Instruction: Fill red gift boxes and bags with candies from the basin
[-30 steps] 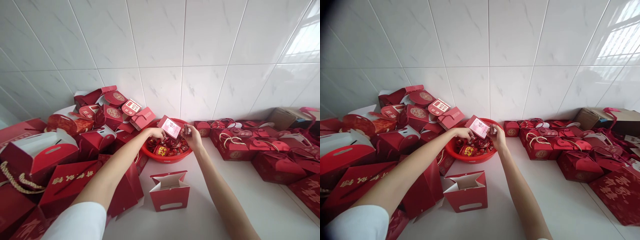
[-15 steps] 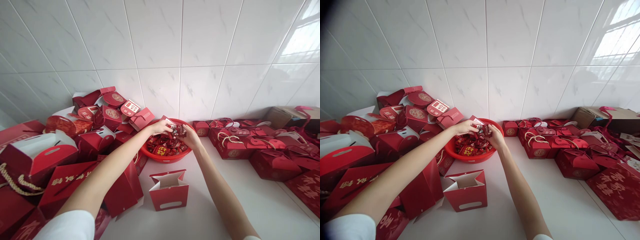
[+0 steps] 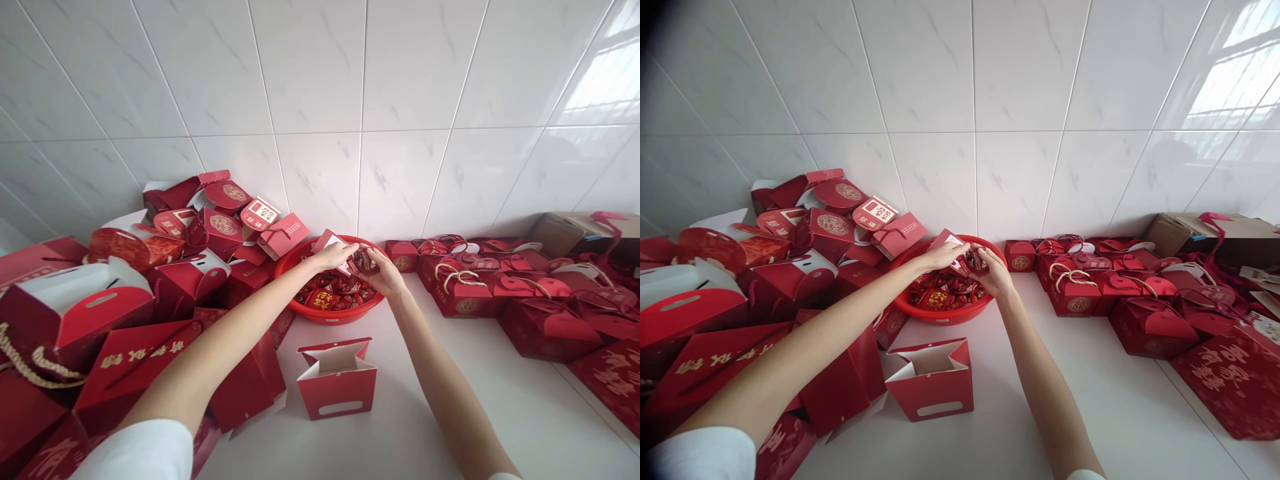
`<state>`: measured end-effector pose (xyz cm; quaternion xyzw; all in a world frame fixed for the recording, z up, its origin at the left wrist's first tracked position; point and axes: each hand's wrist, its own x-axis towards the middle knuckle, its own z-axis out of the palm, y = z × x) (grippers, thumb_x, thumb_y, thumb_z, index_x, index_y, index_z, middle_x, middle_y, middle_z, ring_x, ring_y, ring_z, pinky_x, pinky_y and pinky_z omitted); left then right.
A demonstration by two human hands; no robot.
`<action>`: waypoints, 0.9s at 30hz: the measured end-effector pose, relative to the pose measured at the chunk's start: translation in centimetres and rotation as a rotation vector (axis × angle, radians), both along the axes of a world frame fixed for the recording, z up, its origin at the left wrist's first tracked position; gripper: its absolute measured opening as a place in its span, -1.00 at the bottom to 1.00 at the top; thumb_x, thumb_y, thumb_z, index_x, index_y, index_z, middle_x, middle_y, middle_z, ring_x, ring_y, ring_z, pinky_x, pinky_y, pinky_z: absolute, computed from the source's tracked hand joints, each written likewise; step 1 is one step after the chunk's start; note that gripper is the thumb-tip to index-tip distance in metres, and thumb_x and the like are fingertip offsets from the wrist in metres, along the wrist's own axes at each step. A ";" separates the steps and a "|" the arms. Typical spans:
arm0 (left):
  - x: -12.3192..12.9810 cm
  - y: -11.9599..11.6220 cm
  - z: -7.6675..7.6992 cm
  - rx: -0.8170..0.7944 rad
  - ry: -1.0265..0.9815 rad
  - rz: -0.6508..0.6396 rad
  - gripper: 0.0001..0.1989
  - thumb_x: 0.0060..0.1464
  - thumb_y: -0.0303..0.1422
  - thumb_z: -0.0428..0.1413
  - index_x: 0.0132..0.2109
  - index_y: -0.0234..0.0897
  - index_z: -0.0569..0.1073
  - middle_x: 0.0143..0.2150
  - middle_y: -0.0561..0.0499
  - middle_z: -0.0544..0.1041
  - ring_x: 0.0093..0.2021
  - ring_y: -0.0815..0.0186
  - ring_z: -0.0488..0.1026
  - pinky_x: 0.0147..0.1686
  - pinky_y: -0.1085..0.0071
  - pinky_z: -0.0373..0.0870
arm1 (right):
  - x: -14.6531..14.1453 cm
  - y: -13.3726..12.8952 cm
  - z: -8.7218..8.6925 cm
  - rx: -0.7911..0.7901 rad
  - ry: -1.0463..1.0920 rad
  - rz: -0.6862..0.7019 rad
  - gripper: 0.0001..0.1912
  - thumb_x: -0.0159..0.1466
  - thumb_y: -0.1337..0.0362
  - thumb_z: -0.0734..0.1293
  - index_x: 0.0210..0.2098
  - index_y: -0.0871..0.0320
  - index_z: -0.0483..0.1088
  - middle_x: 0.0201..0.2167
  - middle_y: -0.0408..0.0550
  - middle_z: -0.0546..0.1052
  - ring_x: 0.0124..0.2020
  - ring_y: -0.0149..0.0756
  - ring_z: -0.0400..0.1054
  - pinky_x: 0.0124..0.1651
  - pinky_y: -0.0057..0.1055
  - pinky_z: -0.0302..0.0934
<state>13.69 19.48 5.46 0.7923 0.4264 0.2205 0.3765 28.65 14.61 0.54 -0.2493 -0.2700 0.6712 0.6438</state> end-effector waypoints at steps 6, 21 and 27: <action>0.9 -0.4 -1.2 -0.041 0.386 -0.069 -0.62 0.26 -0.38 -0.13 -0.02 -0.35 0.54 -0.13 -0.13 0.64 -0.16 0.20 0.58 -0.22 0.39 0.49 | 0.3 0.8 -0.1 -0.054 0.105 -0.235 -0.90 0.07 0.39 0.47 -0.45 0.14 0.48 -0.49 -0.21 0.56 -0.40 -0.38 0.50 -0.41 -0.51 0.44; 1.0 -2.6 -3.4 0.177 0.876 -0.275 -0.69 -0.19 -0.50 0.26 -0.20 -0.16 0.59 -0.06 -0.13 0.60 -0.04 -0.04 0.53 -0.10 0.26 0.40 | 0.6 1.2 -0.7 -0.039 0.154 -0.291 -0.91 0.08 0.39 0.47 -0.43 0.14 0.47 -0.46 -0.19 0.58 -0.42 -0.41 0.48 -0.40 -0.50 0.43; 1.3 -2.9 -3.4 0.166 0.863 -0.245 -0.53 -0.08 -0.37 0.23 0.05 -0.01 0.53 -0.05 -0.08 0.61 -0.05 0.00 0.54 -0.13 0.28 0.40 | 0.4 1.2 -0.7 -0.040 0.161 -0.287 -0.90 0.06 0.39 0.47 -0.42 0.14 0.48 -0.47 -0.19 0.58 -0.45 -0.41 0.47 -0.44 -0.52 0.42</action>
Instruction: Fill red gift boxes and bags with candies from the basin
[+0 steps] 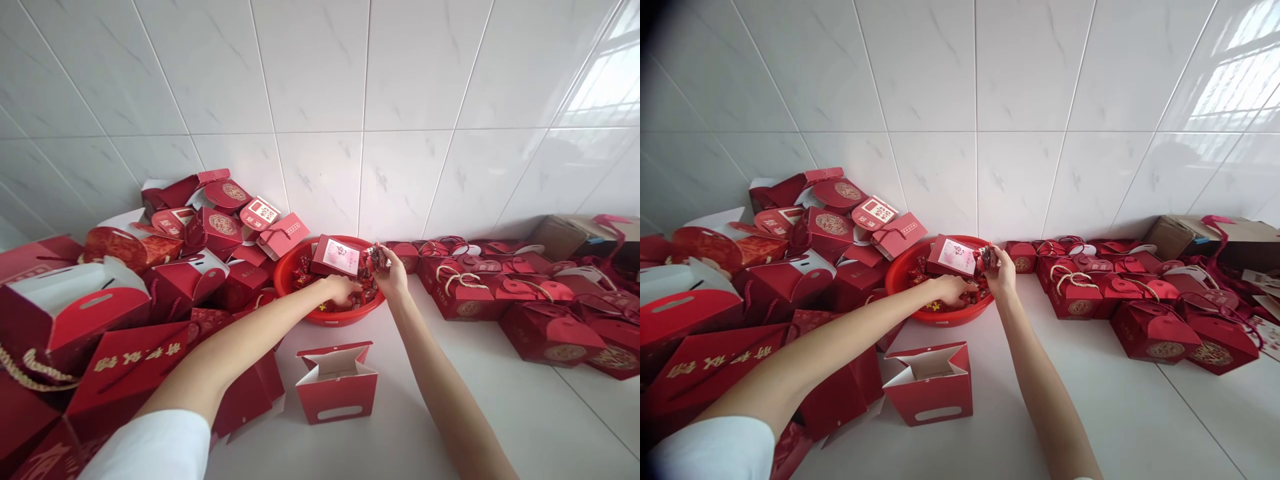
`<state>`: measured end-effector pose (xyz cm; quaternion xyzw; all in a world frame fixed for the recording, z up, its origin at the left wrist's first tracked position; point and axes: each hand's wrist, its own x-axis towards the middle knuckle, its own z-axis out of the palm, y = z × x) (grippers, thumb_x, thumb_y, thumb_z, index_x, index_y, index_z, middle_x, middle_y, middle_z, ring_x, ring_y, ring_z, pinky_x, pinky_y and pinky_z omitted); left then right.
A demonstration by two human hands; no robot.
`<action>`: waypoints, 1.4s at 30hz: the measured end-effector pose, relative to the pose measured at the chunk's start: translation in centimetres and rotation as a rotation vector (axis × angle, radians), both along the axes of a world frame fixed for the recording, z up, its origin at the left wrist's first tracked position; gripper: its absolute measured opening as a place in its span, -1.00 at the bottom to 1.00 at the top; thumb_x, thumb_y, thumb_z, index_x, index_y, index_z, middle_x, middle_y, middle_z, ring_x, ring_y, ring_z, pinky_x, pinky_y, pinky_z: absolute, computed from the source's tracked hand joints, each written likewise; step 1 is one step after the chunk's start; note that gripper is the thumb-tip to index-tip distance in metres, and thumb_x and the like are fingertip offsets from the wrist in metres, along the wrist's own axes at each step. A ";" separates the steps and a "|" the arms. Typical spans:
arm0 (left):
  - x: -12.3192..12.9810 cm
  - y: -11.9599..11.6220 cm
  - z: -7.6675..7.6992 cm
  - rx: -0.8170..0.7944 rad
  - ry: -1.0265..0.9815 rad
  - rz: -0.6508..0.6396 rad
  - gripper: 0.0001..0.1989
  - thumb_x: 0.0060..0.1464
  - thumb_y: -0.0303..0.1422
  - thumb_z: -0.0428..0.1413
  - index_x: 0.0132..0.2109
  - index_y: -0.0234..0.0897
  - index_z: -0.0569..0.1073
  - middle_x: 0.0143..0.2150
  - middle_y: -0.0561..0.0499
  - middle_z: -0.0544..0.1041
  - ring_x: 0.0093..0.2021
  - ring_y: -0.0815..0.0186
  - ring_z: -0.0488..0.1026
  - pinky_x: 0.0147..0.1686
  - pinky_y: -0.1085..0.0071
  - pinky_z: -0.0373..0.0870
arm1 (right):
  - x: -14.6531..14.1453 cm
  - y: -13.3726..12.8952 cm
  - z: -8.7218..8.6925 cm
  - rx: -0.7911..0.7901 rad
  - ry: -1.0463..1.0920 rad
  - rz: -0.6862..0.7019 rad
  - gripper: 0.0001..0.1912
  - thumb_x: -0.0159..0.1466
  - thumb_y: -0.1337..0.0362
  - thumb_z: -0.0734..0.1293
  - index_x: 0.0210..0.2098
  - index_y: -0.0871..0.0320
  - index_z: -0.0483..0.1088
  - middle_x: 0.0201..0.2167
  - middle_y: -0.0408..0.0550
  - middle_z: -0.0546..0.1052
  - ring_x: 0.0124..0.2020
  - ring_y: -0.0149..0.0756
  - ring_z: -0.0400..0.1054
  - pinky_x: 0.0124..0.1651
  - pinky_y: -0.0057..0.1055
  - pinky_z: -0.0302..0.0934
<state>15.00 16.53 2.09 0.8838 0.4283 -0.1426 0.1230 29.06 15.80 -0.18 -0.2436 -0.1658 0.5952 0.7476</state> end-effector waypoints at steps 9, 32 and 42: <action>3.4 0.2 -0.8 -0.073 -0.054 0.086 -0.90 0.01 -0.37 0.17 -0.32 -0.28 0.56 -0.23 -0.18 0.63 -0.23 0.03 0.58 -0.29 0.28 0.42 | 0.1 -0.3 0.5 -0.040 -0.018 0.024 -0.95 0.10 0.38 0.44 -0.44 0.14 0.48 -0.47 -0.16 0.58 -0.44 -0.38 0.49 -0.46 -0.52 0.40; -2.0 -2.8 9.4 0.074 -1.182 0.295 -0.82 -0.01 -0.47 0.27 -0.20 -0.41 0.63 -0.18 -0.13 0.66 -0.20 0.23 0.57 -0.19 0.35 0.52 | 1.1 -7.0 6.8 0.176 -0.469 0.176 -0.78 -0.04 0.29 0.55 -0.46 0.20 0.47 -0.55 -0.20 0.50 -0.59 -0.47 0.31 -0.60 -0.56 0.23; -5.8 -12.4 10.4 0.023 -1.276 0.204 -0.83 0.14 -0.30 0.21 -0.15 -0.27 0.56 -0.06 -0.07 0.58 -0.03 0.20 0.54 0.01 0.29 0.46 | 1.2 -10.8 8.7 0.369 -0.732 0.187 -0.73 0.04 0.22 0.57 -0.37 0.14 0.44 -0.50 -0.22 0.47 -0.58 -0.51 0.26 -0.57 -0.56 0.19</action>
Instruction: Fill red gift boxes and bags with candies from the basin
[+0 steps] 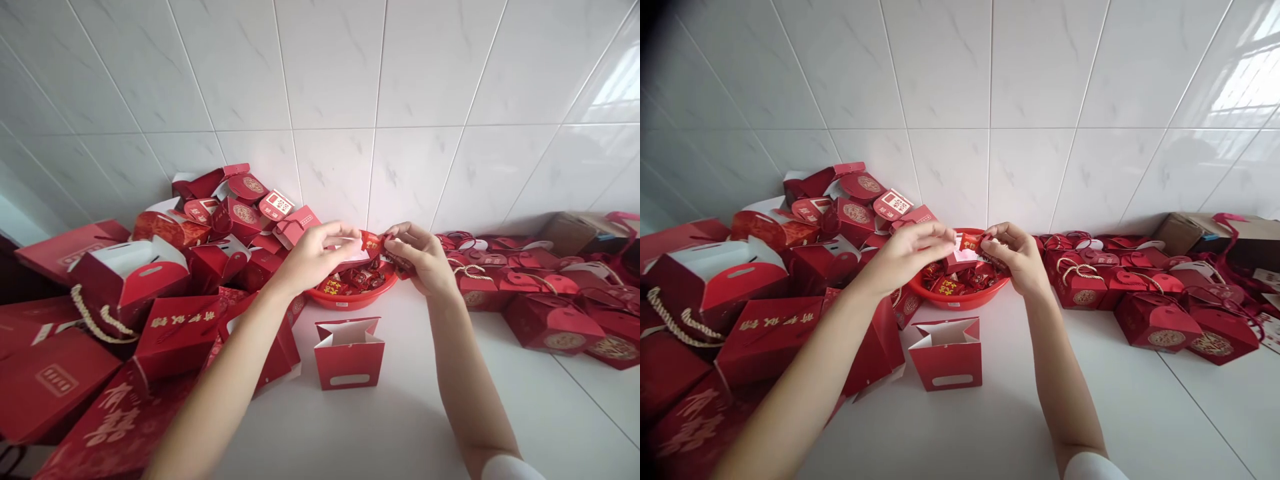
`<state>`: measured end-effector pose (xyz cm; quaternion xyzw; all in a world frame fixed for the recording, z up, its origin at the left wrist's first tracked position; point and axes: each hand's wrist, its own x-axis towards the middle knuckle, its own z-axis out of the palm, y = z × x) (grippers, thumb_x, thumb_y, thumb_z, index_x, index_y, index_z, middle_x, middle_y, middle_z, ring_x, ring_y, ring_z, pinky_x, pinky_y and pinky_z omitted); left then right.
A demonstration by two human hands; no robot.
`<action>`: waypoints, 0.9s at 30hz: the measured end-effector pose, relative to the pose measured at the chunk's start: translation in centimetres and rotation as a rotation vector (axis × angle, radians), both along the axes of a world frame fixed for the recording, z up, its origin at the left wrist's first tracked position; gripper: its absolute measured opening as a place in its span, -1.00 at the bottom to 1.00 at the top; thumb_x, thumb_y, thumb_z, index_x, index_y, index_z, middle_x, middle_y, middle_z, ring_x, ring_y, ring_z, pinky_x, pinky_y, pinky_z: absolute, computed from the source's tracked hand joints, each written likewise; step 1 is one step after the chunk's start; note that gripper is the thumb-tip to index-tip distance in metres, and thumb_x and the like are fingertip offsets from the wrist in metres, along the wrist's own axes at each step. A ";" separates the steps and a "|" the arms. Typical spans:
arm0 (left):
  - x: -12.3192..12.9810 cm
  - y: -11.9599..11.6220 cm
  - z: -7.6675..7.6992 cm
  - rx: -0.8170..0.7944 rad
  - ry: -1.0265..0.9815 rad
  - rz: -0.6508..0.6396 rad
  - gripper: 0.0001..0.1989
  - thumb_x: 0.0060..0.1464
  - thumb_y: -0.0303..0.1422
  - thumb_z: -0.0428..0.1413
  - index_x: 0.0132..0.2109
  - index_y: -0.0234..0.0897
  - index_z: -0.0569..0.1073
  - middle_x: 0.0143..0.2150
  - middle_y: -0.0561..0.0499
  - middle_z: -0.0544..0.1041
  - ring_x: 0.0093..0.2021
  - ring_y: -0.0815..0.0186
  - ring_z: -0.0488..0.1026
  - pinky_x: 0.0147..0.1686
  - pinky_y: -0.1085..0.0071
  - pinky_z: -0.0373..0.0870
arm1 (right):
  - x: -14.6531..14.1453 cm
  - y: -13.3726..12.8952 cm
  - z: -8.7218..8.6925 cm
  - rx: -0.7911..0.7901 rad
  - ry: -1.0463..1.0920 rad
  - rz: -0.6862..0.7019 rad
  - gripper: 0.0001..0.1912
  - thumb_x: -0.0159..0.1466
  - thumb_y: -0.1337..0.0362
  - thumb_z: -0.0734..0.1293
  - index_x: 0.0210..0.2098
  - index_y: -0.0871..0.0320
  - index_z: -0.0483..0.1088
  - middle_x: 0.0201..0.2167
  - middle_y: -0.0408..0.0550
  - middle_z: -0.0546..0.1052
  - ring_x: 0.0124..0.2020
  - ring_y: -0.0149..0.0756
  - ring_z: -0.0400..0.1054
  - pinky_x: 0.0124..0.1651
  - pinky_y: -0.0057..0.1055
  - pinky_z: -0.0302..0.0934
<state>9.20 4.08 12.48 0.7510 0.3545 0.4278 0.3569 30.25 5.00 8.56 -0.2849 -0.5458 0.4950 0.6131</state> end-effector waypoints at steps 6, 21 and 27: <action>-3.4 -6.6 -3.8 -0.064 0.470 -0.027 -0.76 0.23 -0.19 0.12 -0.27 -0.13 0.65 0.05 -0.02 0.58 -0.09 0.19 0.56 -0.13 0.34 0.47 | 1.6 -2.3 1.2 0.146 -0.288 0.103 -0.78 0.14 0.22 0.52 -0.28 0.14 0.48 -0.33 -0.09 0.54 -0.49 -0.43 0.33 -0.53 -0.49 0.24; -2.1 -1.3 -9.2 -0.200 0.174 0.058 -0.51 -0.06 -0.23 0.36 0.07 -0.13 0.58 0.13 -0.04 0.58 0.23 0.02 0.43 0.24 0.11 0.36 | -0.6 -2.2 0.2 0.395 -0.942 0.151 -0.88 0.26 0.38 0.35 -0.20 0.12 0.48 -0.27 -0.08 0.58 -0.37 -0.35 0.45 -0.33 -0.43 0.32; -1.9 -1.1 -9.5 -0.230 0.136 0.043 -0.52 -0.06 -0.22 0.37 0.05 -0.17 0.58 0.13 -0.10 0.57 0.23 -0.02 0.42 0.24 0.06 0.32 | -1.3 -1.8 0.1 0.336 -0.940 0.147 -0.92 0.33 0.30 0.31 -0.19 0.12 0.44 -0.30 -0.10 0.55 -0.40 -0.39 0.40 -0.36 -0.46 0.28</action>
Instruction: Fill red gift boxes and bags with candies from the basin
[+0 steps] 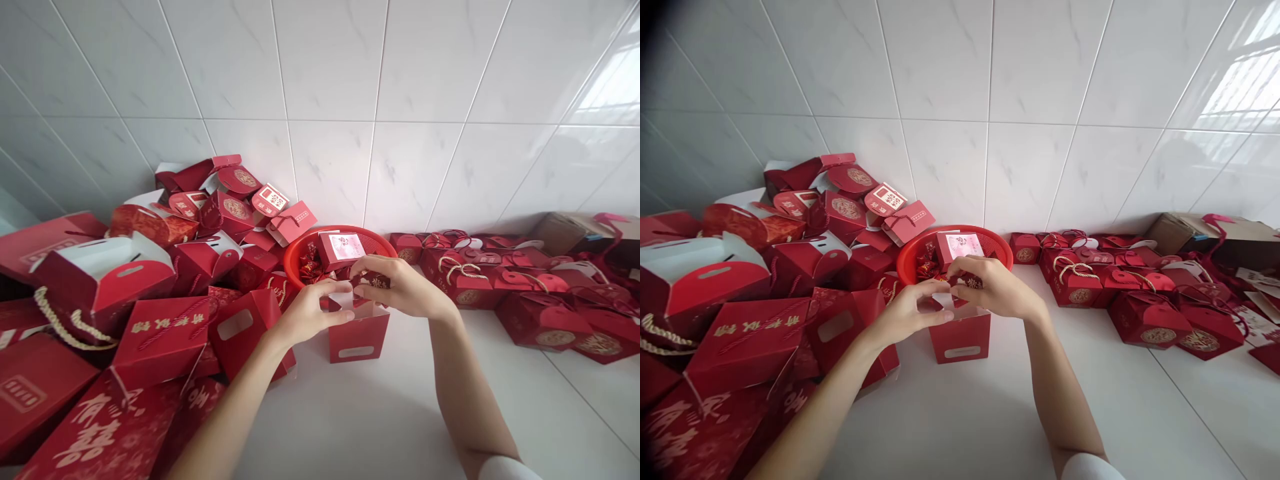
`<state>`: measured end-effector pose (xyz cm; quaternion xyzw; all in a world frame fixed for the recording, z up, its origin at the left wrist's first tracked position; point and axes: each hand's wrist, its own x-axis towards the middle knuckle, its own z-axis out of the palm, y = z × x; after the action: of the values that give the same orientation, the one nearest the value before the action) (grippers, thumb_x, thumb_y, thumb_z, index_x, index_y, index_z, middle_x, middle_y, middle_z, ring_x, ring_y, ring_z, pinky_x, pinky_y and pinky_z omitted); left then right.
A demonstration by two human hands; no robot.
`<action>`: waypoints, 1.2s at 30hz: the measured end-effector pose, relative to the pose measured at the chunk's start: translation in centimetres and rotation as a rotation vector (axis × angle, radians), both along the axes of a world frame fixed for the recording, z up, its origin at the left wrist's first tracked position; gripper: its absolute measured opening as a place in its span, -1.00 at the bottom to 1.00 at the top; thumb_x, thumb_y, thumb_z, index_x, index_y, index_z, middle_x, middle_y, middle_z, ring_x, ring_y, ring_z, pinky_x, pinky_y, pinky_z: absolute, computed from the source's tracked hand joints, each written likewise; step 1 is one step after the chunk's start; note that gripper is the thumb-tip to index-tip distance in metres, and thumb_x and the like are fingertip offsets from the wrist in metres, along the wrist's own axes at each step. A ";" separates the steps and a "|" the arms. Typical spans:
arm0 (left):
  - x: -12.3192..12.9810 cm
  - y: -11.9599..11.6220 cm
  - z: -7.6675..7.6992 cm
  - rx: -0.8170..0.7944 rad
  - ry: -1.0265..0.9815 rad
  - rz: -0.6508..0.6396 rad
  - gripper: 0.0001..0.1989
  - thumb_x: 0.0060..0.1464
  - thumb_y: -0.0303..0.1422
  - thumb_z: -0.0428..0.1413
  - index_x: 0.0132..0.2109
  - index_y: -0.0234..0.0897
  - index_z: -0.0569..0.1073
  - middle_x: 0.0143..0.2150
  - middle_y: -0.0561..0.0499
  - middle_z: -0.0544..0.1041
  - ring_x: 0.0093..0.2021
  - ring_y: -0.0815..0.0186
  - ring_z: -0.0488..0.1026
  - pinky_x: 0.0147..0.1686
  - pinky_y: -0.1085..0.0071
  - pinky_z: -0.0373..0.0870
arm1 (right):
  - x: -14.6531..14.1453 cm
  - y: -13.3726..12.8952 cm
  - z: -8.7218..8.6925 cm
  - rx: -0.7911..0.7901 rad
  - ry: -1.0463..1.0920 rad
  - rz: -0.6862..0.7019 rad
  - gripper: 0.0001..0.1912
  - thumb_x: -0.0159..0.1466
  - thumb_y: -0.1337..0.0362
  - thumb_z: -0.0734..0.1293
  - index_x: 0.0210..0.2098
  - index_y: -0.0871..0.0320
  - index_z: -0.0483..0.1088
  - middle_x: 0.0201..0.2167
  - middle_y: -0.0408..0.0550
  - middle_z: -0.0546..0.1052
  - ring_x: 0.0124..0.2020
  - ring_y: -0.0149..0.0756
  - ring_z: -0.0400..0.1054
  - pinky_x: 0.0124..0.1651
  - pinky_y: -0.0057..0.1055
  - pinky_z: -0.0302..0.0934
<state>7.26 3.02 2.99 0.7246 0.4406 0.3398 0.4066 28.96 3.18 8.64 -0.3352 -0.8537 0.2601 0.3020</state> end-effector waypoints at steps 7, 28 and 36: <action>-0.1 0.1 0.0 -0.026 -0.061 -0.054 -0.53 -0.02 -0.26 0.35 0.07 -0.14 0.56 0.16 -0.05 0.56 0.22 0.05 0.43 0.24 0.14 0.31 | -0.1 -0.1 -0.1 -0.081 -0.047 0.013 -0.92 0.34 0.33 0.28 -0.20 0.12 0.42 -0.34 -0.14 0.56 -0.45 -0.43 0.38 -0.42 -0.50 0.23; 0.0 -0.1 -0.1 0.012 -0.079 -0.073 -0.66 0.02 -0.20 0.32 -0.06 -0.18 0.58 -0.08 -0.05 0.64 0.00 0.09 0.56 0.07 0.18 0.46 | -1.0 0.8 -1.0 -0.070 0.147 0.145 -0.93 0.31 0.34 0.32 -0.25 0.14 0.47 -0.33 -0.08 0.58 -0.30 -0.32 0.46 -0.23 -0.38 0.38; -0.2 0.0 -0.6 0.004 -0.083 -0.055 -0.57 0.02 -0.20 0.33 0.06 -0.10 0.57 0.14 -0.04 0.58 0.22 0.04 0.44 0.23 0.10 0.36 | -0.1 0.6 -0.4 -0.023 0.159 0.077 -0.86 0.34 0.27 0.32 -0.19 0.13 0.52 -0.25 -0.06 0.63 -0.22 -0.27 0.53 -0.12 -0.30 0.44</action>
<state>7.11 3.01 2.41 0.7224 0.4028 0.3593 0.4322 28.87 3.80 8.26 -0.2840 -0.8362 0.3073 0.3545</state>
